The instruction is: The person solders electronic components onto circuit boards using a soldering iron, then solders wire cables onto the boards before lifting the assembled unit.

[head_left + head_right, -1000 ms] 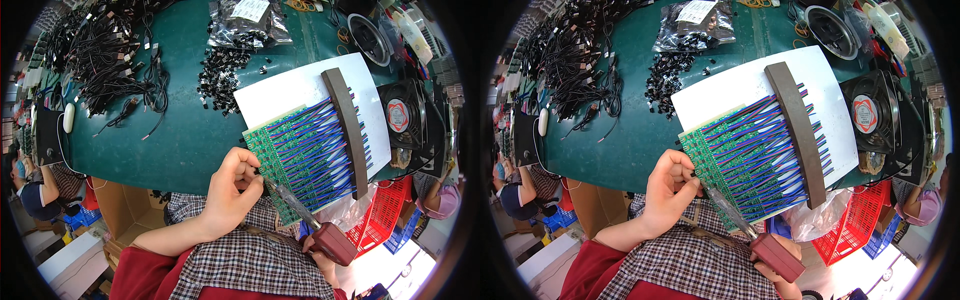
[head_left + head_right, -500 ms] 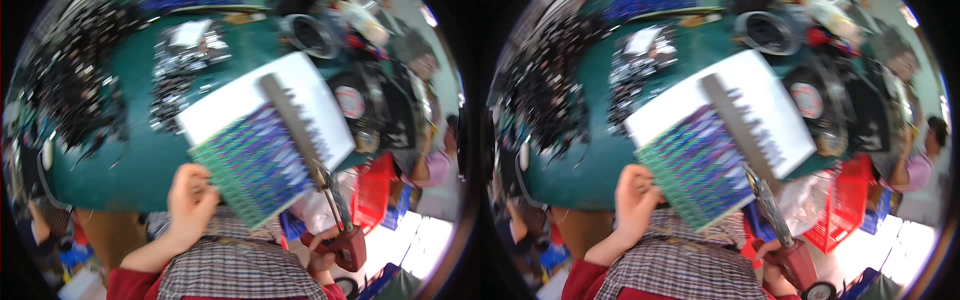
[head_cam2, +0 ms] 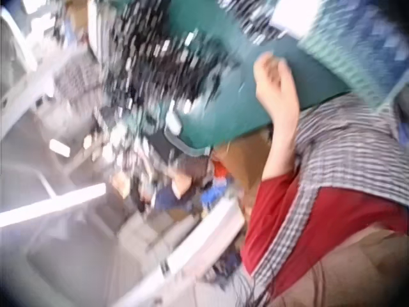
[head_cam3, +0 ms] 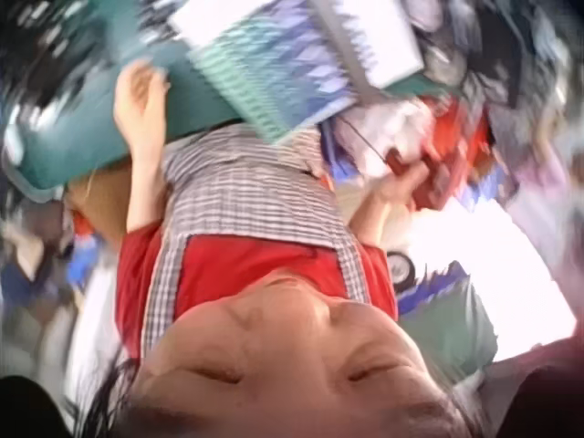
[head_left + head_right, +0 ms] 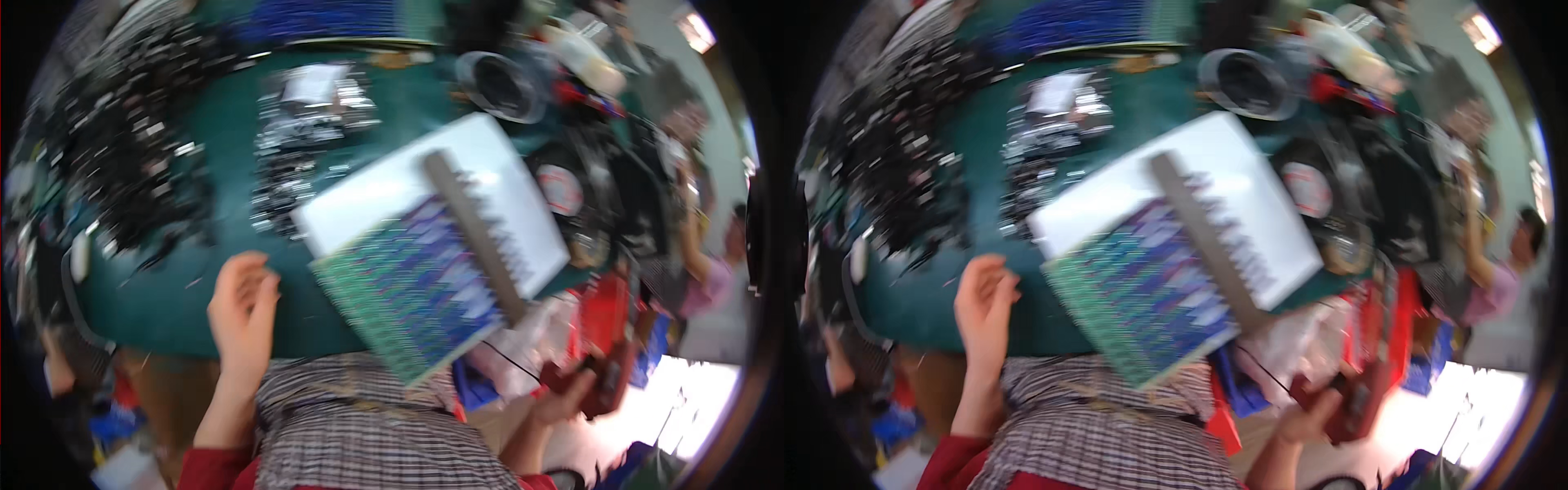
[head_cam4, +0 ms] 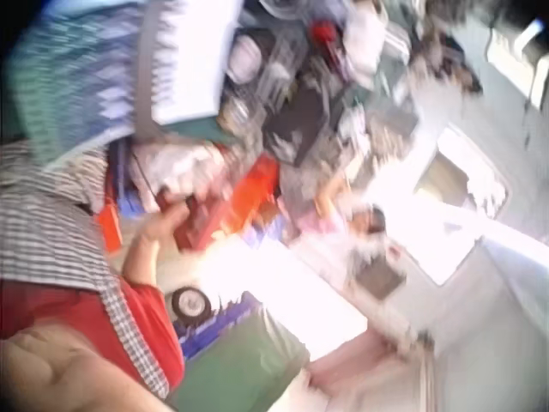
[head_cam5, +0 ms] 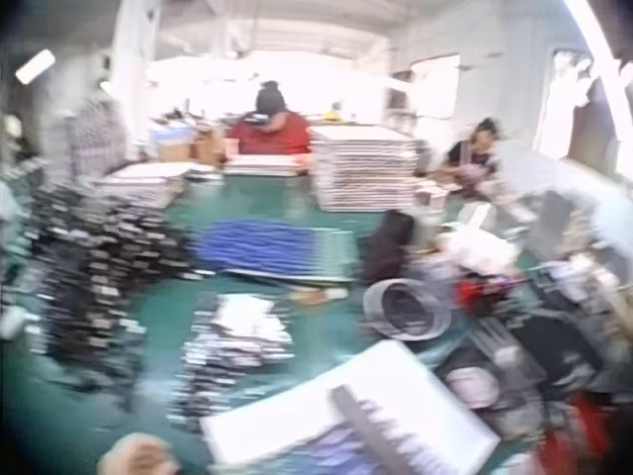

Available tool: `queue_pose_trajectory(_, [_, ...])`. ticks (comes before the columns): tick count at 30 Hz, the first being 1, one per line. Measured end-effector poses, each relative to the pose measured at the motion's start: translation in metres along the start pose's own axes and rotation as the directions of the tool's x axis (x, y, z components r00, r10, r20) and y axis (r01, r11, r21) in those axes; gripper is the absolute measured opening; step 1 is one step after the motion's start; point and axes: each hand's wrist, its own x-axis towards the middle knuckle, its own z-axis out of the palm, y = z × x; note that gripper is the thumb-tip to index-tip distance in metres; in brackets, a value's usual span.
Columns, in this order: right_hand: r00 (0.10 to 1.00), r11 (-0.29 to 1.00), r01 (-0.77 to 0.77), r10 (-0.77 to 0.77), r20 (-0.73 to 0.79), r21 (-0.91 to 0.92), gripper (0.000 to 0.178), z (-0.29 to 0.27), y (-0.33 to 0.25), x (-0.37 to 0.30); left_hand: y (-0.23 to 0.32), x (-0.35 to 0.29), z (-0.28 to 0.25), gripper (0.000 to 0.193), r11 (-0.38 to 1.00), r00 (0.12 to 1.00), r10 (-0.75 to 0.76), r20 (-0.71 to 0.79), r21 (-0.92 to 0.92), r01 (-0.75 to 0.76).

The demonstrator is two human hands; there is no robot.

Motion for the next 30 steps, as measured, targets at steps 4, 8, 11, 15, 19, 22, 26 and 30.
queue_pose_trajectory(4, [0.996,0.981,-0.044,0.029,0.081,0.191,0.038,0.008,0.001,-0.029,-0.008,0.042,-0.021,0.028,0.962,0.999,0.039,-0.021,0.272,-0.032])
queue_pose_trajectory(8, [0.970,0.978,-0.110,0.067,0.236,0.176,0.048,0.016,-0.001,-0.047,-0.005,0.059,-0.011,0.025,0.904,0.995,0.097,0.037,0.415,-0.104])
queue_pose_trajectory(11, [0.962,0.984,-0.105,0.064,0.266,0.141,0.056,0.019,-0.008,-0.052,-0.002,0.062,-0.005,0.020,0.842,0.987,0.153,0.043,0.516,-0.154])
queue_pose_trajectory(15, [0.892,0.965,-0.250,0.196,0.407,0.084,0.055,0.014,-0.024,-0.058,-0.003,0.066,-0.007,0.007,0.809,0.954,0.282,0.096,0.511,-0.291])
queue_pose_trajectory(19, [0.859,0.954,-0.282,0.205,0.469,0.101,0.060,0.009,-0.023,-0.060,0.001,0.042,-0.011,0.008,0.994,0.994,0.034,0.099,0.103,-0.044])
queue_pose_trajectory(22, [0.742,0.915,-0.401,0.293,0.603,0.050,0.069,0.004,-0.022,-0.058,0.010,0.006,-0.006,0.008,0.918,0.927,-0.170,0.334,-0.288,0.272])
queue_pose_trajectory(26, [0.686,0.890,-0.456,0.332,0.647,0.027,0.073,-0.001,-0.021,-0.055,0.019,-0.030,0.012,0.011,0.838,0.832,-0.246,0.497,-0.323,0.440])
queue_pose_trajectory(30, [0.531,0.863,-0.500,0.372,0.761,-0.074,0.072,-0.019,-0.016,-0.047,0.019,-0.041,0.029,0.016,0.817,0.841,-0.262,0.473,-0.356,0.454])
